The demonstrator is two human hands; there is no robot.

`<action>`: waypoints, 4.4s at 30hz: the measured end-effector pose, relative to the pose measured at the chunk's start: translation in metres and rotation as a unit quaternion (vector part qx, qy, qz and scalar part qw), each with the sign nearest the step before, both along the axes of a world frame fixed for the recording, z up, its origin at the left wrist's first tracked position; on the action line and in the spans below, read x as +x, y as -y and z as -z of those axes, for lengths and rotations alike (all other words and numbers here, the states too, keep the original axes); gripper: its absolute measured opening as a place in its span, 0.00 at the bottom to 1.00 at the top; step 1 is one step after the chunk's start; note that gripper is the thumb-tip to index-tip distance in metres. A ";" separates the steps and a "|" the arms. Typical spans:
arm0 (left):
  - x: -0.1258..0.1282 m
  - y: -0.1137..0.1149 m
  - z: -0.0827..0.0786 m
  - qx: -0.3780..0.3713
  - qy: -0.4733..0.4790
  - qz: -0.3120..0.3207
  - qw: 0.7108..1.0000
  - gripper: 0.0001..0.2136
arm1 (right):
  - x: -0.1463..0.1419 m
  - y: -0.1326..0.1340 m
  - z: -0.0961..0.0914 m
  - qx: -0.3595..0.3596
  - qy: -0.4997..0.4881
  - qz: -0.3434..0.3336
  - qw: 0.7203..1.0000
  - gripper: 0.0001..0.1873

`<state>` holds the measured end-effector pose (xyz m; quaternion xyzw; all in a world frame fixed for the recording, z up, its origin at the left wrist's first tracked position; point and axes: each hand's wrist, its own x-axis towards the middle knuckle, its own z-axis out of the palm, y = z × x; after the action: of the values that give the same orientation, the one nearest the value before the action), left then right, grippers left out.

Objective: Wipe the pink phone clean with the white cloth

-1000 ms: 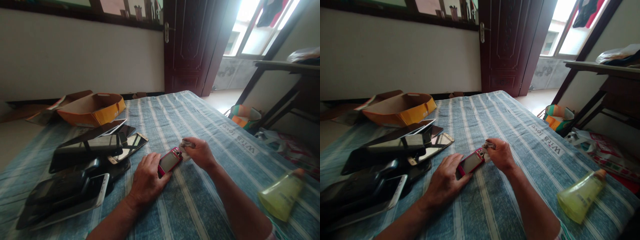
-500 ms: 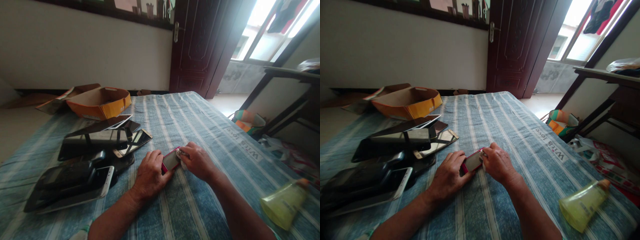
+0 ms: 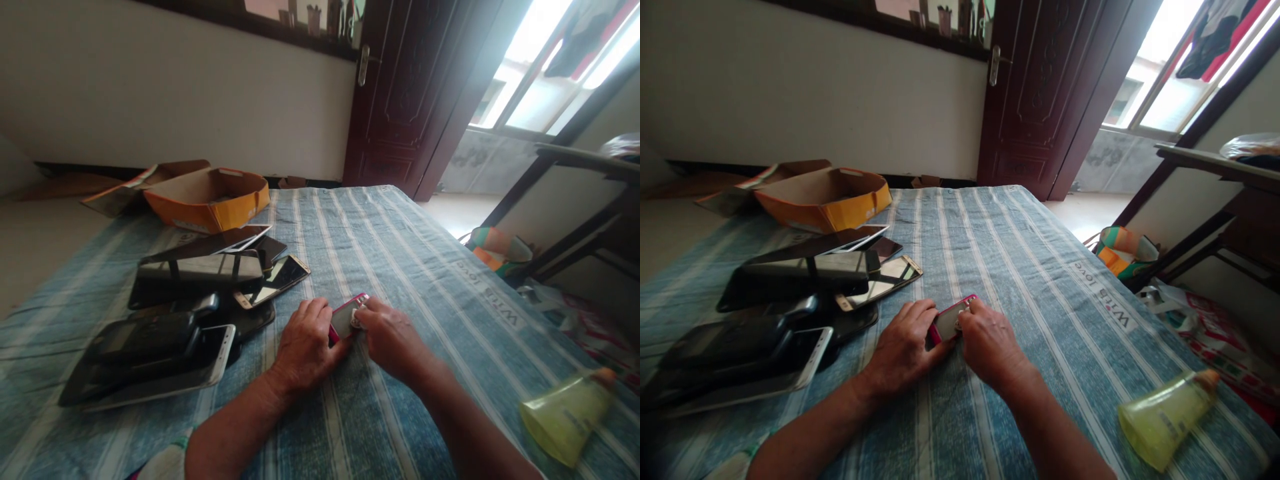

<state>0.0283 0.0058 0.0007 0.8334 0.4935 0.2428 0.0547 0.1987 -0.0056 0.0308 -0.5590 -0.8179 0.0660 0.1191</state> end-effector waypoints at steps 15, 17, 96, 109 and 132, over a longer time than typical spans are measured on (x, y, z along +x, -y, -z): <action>-0.016 0.001 0.013 -0.015 0.080 0.030 0.996 0.19 | -0.008 -0.001 0.013 0.071 0.078 0.085 0.991 0.14; -0.016 0.001 0.013 -0.018 0.084 0.029 0.996 0.18 | -0.013 0.002 0.012 0.069 0.087 0.076 0.991 0.13; -0.011 0.003 0.026 0.029 0.062 -0.021 0.997 0.25 | -0.037 -0.018 -0.006 0.015 0.171 0.052 0.984 0.11; -0.012 0.003 0.023 0.026 0.075 -0.009 0.997 0.14 | -0.049 0.008 -0.004 0.026 0.128 -0.039 0.991 0.09; -0.010 0.001 0.024 0.034 0.040 -0.026 0.998 0.16 | -0.038 0.026 -0.002 0.012 0.119 -0.004 0.993 0.11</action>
<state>0.0186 0.0047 -0.0235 0.8112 0.5038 0.2943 0.0398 0.1603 -0.0316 0.0324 -0.5577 -0.8295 -0.0107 0.0273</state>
